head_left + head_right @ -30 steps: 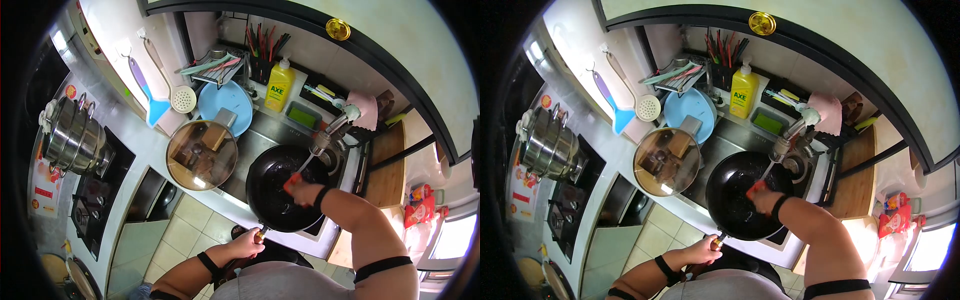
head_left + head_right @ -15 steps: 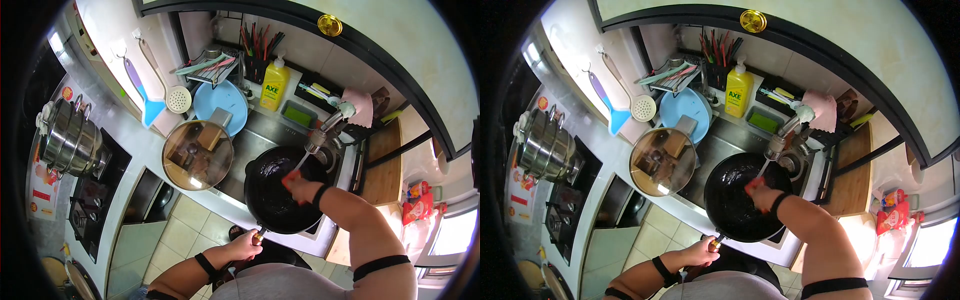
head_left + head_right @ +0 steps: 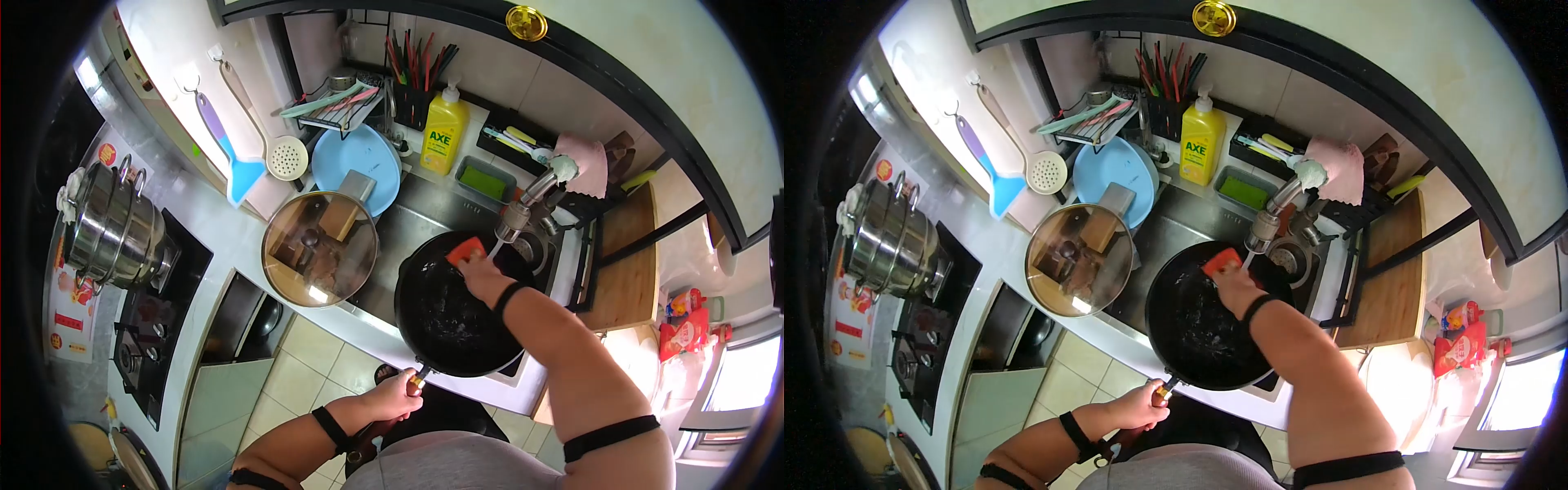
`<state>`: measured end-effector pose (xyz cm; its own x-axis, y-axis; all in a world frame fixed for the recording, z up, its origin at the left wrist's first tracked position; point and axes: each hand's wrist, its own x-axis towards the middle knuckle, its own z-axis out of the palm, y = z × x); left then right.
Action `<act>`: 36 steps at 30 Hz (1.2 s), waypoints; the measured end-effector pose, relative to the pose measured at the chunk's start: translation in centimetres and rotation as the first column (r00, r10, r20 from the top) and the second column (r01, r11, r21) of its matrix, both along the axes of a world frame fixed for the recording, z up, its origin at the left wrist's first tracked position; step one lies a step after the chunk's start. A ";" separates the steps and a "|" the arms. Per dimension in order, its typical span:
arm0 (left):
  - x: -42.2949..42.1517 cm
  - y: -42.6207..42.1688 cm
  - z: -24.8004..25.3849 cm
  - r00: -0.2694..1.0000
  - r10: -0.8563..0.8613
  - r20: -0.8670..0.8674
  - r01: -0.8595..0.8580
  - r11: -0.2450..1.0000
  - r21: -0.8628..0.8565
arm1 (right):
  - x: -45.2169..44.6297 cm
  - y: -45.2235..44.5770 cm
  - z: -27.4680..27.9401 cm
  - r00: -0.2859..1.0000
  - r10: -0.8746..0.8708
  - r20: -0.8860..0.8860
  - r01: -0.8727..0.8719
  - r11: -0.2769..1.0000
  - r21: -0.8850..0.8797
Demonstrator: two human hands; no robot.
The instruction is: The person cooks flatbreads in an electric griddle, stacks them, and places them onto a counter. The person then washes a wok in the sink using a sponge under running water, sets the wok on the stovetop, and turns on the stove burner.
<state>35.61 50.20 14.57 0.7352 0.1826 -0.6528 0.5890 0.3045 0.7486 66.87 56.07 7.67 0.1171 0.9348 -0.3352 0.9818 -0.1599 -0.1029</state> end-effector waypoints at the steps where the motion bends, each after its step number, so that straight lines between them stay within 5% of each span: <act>1: 0.0 -0.1 0.1 1.000 0.012 0.007 -0.012 1.000 -0.005 | 1.1 -1.8 0.0 1.000 0.008 -0.026 -0.011 0.995 -0.099; 4: 0.0 0.0 -0.1 1.000 -0.009 0.026 0.010 0.999 -0.033 | -1.1 -6.1 3.8 0.994 0.083 -0.077 -0.110 0.875 -0.471; 6: 0.4 0.0 -0.1 0.998 -0.048 0.038 0.051 0.997 -0.060 | -3.4 -7.9 0.3 0.968 0.158 -0.194 -0.245 0.756 -0.607; 10: 0.8 0.3 0.7 0.994 -0.109 0.016 0.109 0.994 0.017 | -9.3 -4.9 2.3 0.927 0.140 -0.348 -0.267 0.898 -0.349; 14: 0.5 -0.1 1.1 1.000 -0.029 0.006 0.028 0.998 0.056 | -3.7 -0.6 -1.8 0.990 0.066 -0.128 -0.095 0.967 -0.234; 17: 0.5 -0.1 1.6 1.000 0.017 0.001 -0.017 1.000 -0.016 | 0.4 -3.1 0.0 0.990 -0.011 -0.139 -0.032 0.954 -0.297; 19: 0.5 -0.1 1.3 1.000 0.013 0.006 -0.013 1.000 -0.021 | -1.5 -5.5 1.7 0.998 -0.009 -0.061 -0.022 0.873 -0.488; 21: 0.7 0.0 0.9 1.000 0.004 0.012 -0.004 1.000 -0.027 | -3.7 -7.7 -2.3 0.975 0.212 -0.073 -0.217 0.811 -0.544; 23: 0.8 0.3 0.9 0.998 -0.051 0.025 0.052 0.998 -0.033 | -7.4 -7.2 -0.2 0.928 0.218 -0.302 -0.348 0.797 -0.494; 27: 0.8 0.6 1.5 0.995 -0.100 -0.022 0.101 0.995 0.028 | -11.3 -0.5 1.6 0.932 0.124 -0.340 -0.219 0.942 -0.255; 33: 0.2 -0.4 0.3 0.999 0.036 -0.008 -0.036 0.999 -0.016 | -5.0 3.7 1.7 0.989 -0.090 0.120 0.099 0.993 -0.070; 35: 0.1 -0.3 0.1 1.000 -0.001 0.008 0.002 1.000 -0.012 | -2.3 1.6 0.9 0.953 -0.259 0.156 0.266 0.964 -0.023; 36: 0.2 -0.1 0.2 0.999 -0.038 0.024 0.038 0.999 0.000 | -1.5 1.2 0.5 0.877 -0.480 0.027 0.481 0.876 -0.036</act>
<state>35.79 50.13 14.75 0.7571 0.1537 -0.6350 0.5821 0.2826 0.7624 65.38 57.28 8.14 0.5544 0.7476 -0.3657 0.7843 -0.6163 -0.0709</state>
